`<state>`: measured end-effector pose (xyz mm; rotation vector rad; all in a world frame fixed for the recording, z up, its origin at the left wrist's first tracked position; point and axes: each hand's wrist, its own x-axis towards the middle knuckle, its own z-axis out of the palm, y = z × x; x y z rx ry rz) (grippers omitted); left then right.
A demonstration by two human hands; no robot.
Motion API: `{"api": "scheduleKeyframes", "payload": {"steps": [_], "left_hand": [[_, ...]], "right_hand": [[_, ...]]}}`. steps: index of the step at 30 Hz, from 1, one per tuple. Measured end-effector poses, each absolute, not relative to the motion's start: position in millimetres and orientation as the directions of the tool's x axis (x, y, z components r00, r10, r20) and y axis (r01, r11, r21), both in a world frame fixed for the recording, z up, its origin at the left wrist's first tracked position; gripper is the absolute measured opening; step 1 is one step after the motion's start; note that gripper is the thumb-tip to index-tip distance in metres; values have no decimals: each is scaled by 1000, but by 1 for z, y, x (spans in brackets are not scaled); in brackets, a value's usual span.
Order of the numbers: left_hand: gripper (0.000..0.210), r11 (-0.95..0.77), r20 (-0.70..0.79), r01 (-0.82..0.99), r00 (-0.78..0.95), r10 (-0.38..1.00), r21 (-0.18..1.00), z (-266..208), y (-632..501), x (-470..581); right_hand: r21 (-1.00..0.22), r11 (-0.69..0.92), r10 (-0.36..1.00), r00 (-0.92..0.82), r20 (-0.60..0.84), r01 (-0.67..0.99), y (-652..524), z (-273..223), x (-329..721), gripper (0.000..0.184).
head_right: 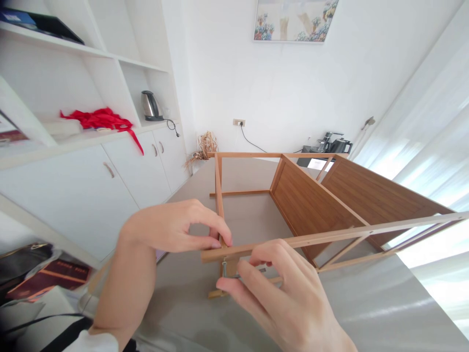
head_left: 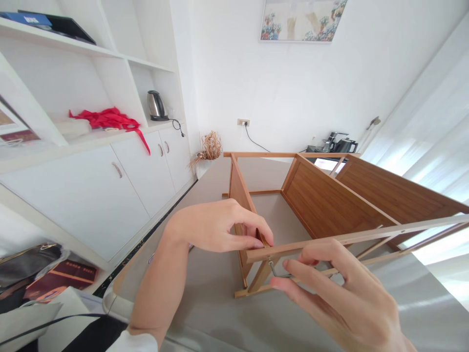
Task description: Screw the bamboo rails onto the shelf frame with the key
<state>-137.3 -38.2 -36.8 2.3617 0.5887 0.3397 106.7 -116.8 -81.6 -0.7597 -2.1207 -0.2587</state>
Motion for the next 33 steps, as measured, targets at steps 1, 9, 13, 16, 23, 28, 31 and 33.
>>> {"api": "scheduleKeyframes", "payload": {"steps": [1,9,13,16,23,28,31,33], "left_hand": [[23,-675,84,323,864,496,663,-37,-38,-137],[23,-693,99,355,846,523,628,-35,-43,-135],[26,-681,74,400,830,554,614,-32,-46,-137],[30,-649,53,450,797,602,613,-29,-50,-141],[25,-718,143,426,799,584,551,-28,-64,-148],[16,-776,252,455,767,591,437,-26,-72,-146],[18,-801,289,434,771,567,413,-28,-73,-146],[20,-812,305,414,777,551,411,-30,-72,-148]], "right_hand": [[-78,801,423,-470,774,593,-117,-81,107,11],[-220,826,504,-505,700,520,-119,-86,102,13],[-273,818,539,-506,674,506,-121,-91,100,10],[-240,849,500,-569,652,471,-119,-92,100,16],[-251,884,459,-635,622,394,-115,-89,104,8],[-265,861,502,-634,589,435,-119,-85,106,19],[-277,844,531,-642,553,460,-121,-82,109,26],[-275,845,532,-666,522,459,-121,-80,112,28]]}}
